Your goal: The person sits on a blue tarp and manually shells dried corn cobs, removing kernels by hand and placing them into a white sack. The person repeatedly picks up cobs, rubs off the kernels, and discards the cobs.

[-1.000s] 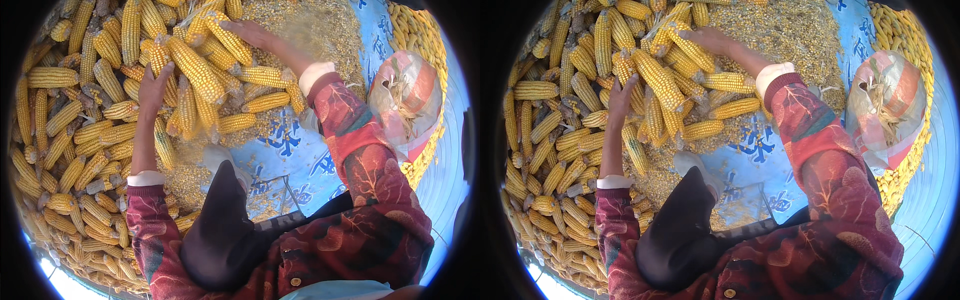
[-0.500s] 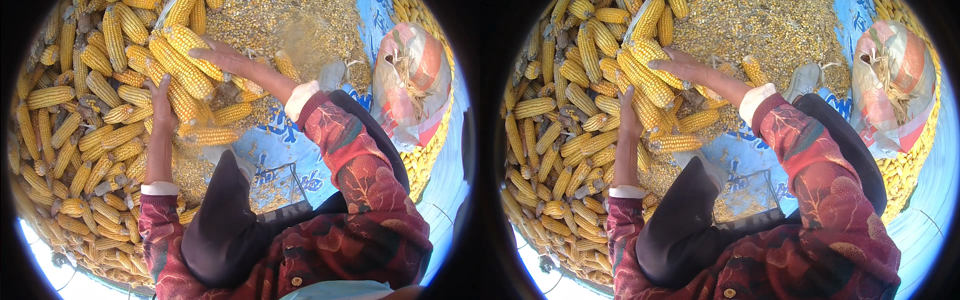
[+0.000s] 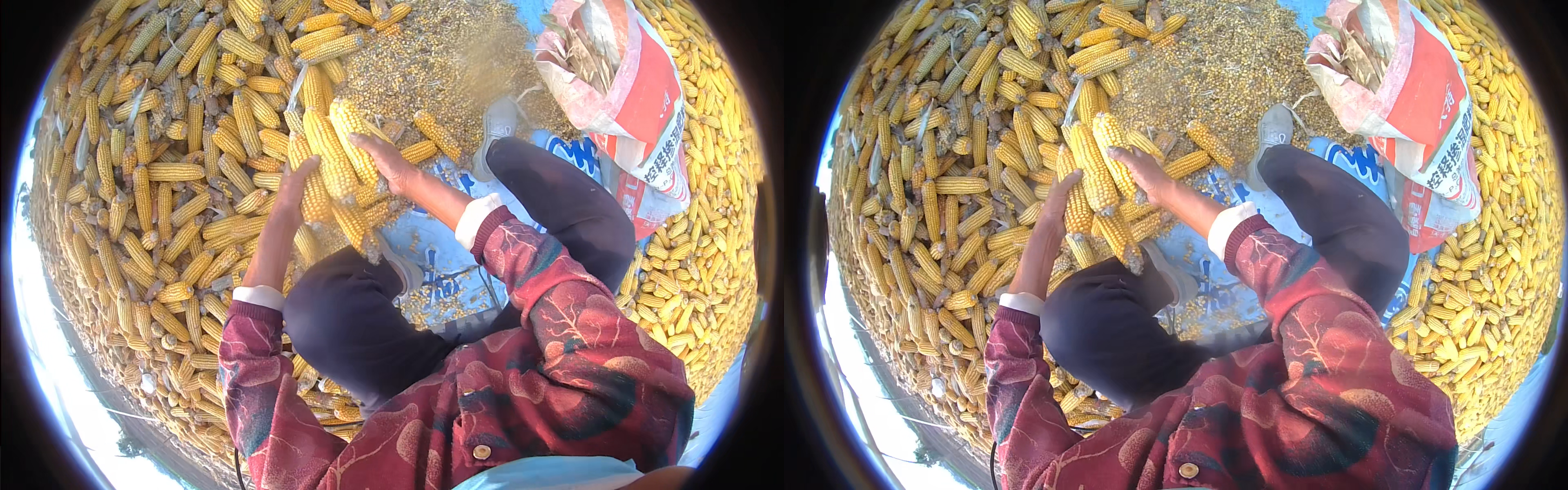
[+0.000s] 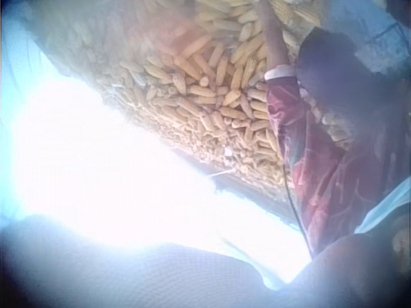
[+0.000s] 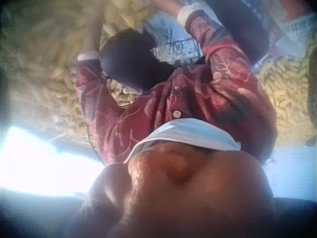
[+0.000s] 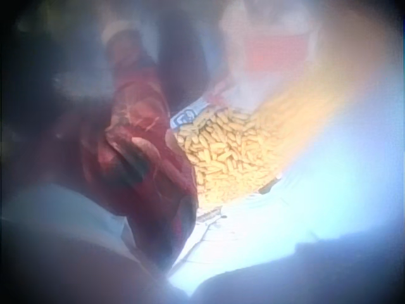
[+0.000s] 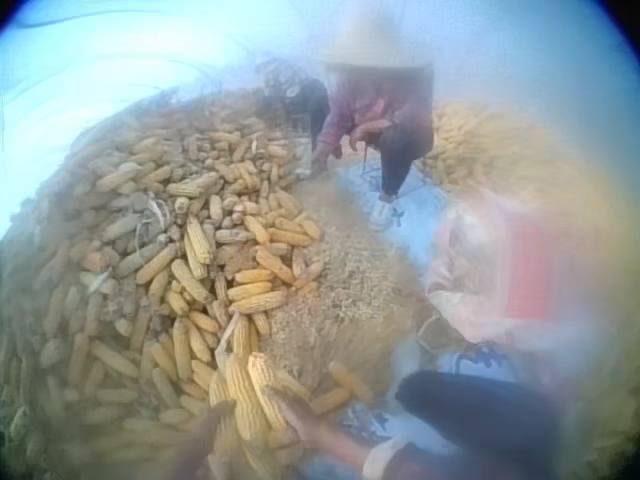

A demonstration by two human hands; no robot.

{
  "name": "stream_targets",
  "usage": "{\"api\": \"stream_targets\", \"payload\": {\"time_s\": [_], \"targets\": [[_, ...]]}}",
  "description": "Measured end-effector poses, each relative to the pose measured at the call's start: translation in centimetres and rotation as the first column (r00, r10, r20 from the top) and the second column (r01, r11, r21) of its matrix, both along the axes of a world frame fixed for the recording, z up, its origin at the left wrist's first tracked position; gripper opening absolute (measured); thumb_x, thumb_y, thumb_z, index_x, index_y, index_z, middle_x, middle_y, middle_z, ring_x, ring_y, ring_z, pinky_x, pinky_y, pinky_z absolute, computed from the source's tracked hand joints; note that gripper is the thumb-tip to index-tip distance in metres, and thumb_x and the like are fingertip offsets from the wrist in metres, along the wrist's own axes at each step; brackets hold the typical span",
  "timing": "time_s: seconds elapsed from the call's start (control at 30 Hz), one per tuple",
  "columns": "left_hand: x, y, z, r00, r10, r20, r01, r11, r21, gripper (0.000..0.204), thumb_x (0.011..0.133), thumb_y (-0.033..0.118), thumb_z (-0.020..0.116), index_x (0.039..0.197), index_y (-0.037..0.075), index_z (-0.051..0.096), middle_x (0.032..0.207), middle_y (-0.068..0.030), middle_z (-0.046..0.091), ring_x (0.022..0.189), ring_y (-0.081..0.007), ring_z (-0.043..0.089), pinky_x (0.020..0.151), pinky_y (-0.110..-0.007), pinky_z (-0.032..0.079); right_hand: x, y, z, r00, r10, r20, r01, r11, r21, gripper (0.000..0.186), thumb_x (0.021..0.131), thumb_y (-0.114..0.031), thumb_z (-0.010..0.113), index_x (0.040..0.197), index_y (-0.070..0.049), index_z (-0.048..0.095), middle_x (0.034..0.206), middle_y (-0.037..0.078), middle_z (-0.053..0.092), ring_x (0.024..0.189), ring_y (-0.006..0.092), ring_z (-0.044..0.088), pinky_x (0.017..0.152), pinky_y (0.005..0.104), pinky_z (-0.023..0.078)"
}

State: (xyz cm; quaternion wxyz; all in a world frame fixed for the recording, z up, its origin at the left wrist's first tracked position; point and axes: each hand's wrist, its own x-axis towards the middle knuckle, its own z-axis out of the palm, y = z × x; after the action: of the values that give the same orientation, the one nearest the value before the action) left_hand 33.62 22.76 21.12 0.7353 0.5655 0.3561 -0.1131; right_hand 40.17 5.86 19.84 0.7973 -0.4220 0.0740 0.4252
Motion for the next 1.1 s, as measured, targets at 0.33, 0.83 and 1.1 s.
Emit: {"api": "stream_targets", "payload": {"time_s": [0.33, 0.83, 1.1], "targets": [[5.2, -37.9, 37.0, -0.091, -0.519, 0.85, 0.309, 0.797, 0.52, 0.056, 0.079, 0.035, 0.056, 0.12, -0.002, 0.044, 0.105, -0.0228, 0.056, 0.094, -0.0273, 0.06, 0.081, -0.034, 0.05, 4.4, -48.3, 29.8, 0.183, -0.607, 0.773, 0.707, 0.627, 0.326, 0.062, 0.09, -0.045, 0.035, 0.133, -0.001, 0.03, 0.131, 0.02, 0.041, 0.121, 0.032, 0.04, 0.099, 0.0471, 0.036], [0.9, 7.4, 4.8, 0.95, 0.13, 0.284, -0.206, 0.944, 0.258, 0.047, 0.081, 0.028, 0.054, 0.122, 0.004, 0.048, 0.112, -0.0128, 0.054, 0.095, -0.0243, 0.055, 0.075, -0.037, 0.049, 15.4, -30.0, 11.3, 0.774, -0.18, 0.607, 0.475, 0.799, -0.368, 0.038, 0.089, -0.028, 0.049, 0.121, -0.008, 0.046, 0.089, 0.008, 0.059, 0.073, 0.0138, 0.058, 0.06, 0.0265, 0.046], [2.2, 23.9, -12.6, 0.969, 0.23, -0.087, -0.037, 0.486, 0.873, 0.068, 0.078, 0.034, 0.057, 0.13, -0.005, 0.036, 0.121, -0.0252, 0.048, 0.114, -0.0372, 0.045, 0.093, -0.043, 0.036, 18.8, -0.5, -3.8, 0.84, 0.451, 0.3, -0.178, 0.753, -0.634, 0.044, 0.091, -0.035, 0.048, 0.121, -0.003, 0.046, 0.102, 0.013, 0.058, 0.079, 0.0169, 0.058, 0.063, 0.0278, 0.049]]}}
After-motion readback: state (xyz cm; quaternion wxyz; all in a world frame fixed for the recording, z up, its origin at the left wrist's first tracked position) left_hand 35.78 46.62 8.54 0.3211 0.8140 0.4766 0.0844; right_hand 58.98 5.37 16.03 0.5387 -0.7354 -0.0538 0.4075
